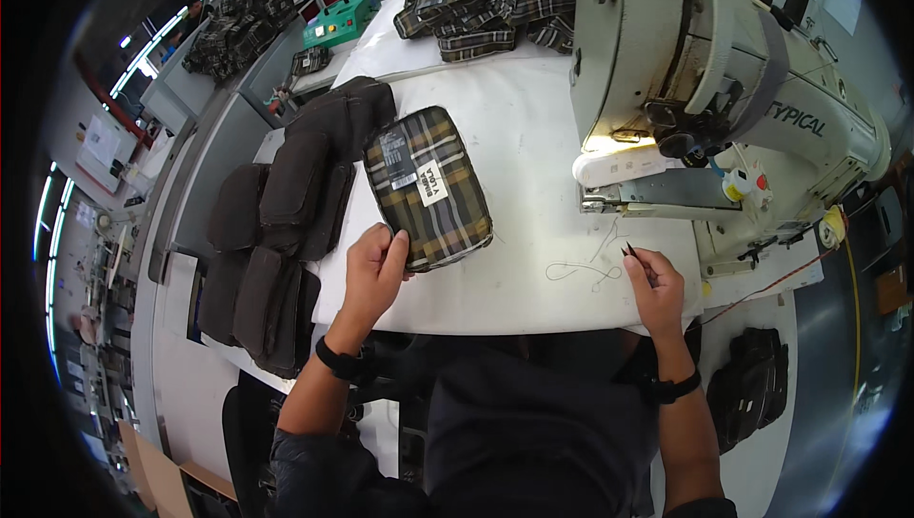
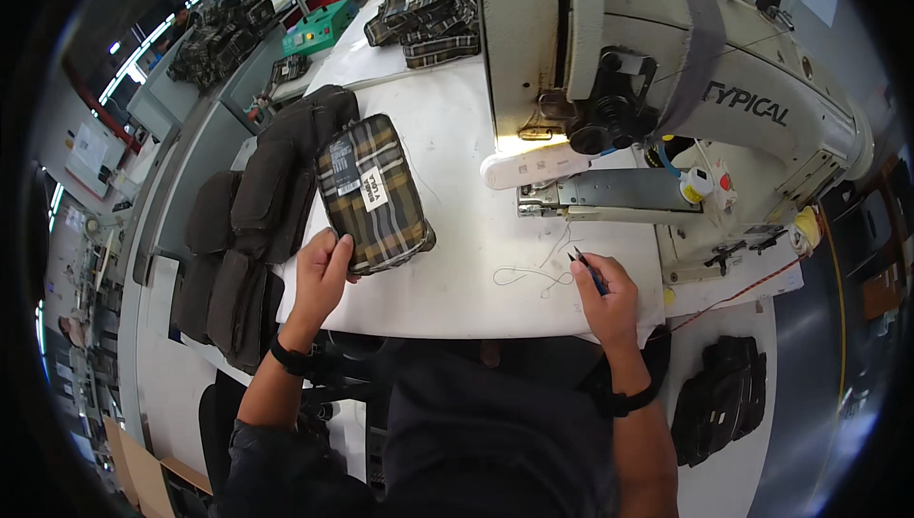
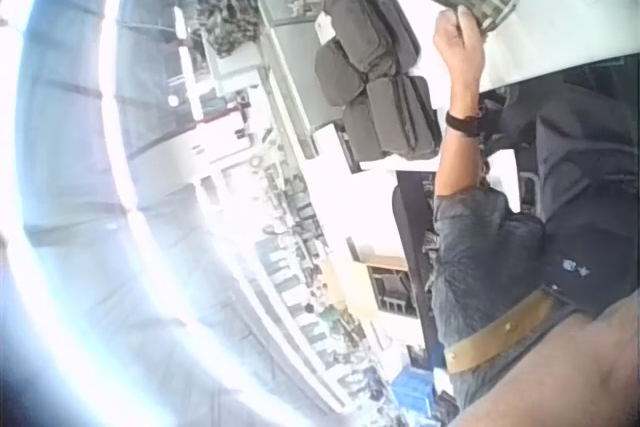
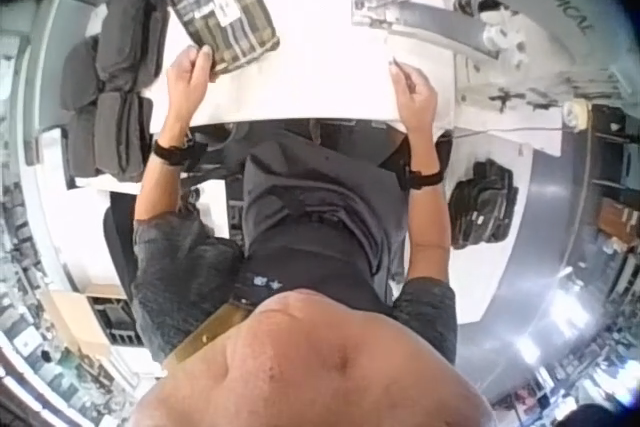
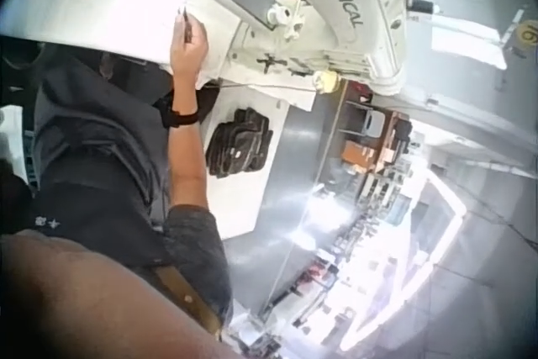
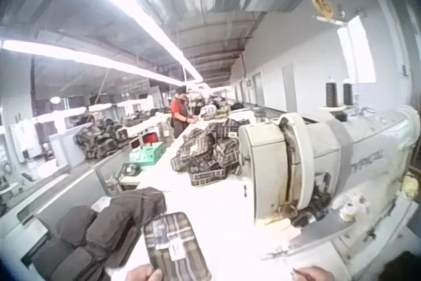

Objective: The recorder is sewing various components of a leather bag using an industrial sewing machine.

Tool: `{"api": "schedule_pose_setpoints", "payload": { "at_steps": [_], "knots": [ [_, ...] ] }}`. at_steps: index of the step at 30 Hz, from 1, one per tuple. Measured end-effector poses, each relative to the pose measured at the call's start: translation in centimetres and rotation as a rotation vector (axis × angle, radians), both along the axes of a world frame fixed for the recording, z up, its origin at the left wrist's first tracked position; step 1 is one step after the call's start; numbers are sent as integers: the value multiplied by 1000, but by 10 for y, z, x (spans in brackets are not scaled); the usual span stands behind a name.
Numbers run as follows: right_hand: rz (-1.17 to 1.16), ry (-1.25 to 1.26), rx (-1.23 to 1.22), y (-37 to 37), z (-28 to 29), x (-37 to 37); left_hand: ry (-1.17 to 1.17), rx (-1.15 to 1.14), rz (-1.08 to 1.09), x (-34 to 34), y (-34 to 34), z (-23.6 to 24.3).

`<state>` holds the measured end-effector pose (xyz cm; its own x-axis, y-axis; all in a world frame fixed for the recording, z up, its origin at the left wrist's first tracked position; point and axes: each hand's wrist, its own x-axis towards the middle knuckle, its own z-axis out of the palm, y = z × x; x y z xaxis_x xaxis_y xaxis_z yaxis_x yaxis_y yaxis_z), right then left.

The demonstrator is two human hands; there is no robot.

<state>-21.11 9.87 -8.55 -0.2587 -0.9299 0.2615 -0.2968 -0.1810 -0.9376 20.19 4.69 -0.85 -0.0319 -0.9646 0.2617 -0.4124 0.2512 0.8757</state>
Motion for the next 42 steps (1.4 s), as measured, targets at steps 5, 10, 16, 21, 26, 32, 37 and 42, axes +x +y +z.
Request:
{"api": "schedule_pose_setpoints", "payload": {
  "at_steps": [5,10,16,21,26,32,37,42],
  "knots": [
    [-35,143,-36,3,16,9,-45,244,6,-5,-20,-2],
    [-46,173,-25,12,23,1,-158,-134,-69,-42,-138,69],
    [-32,188,-54,4,23,13,346,-366,39,-77,-300,178],
    [-55,158,-5,10,21,6,327,-250,-87,-92,-245,144],
    [-8,180,8,10,12,3,-209,-282,17,1,-65,74],
    [-23,103,6,-1,-14,-10,-537,-77,620,194,149,89],
    [-204,153,215,-14,-17,-47,-618,343,1107,317,300,77],
    [-127,101,165,-30,-39,-38,-1019,670,1075,384,482,-43]
  ]
}}
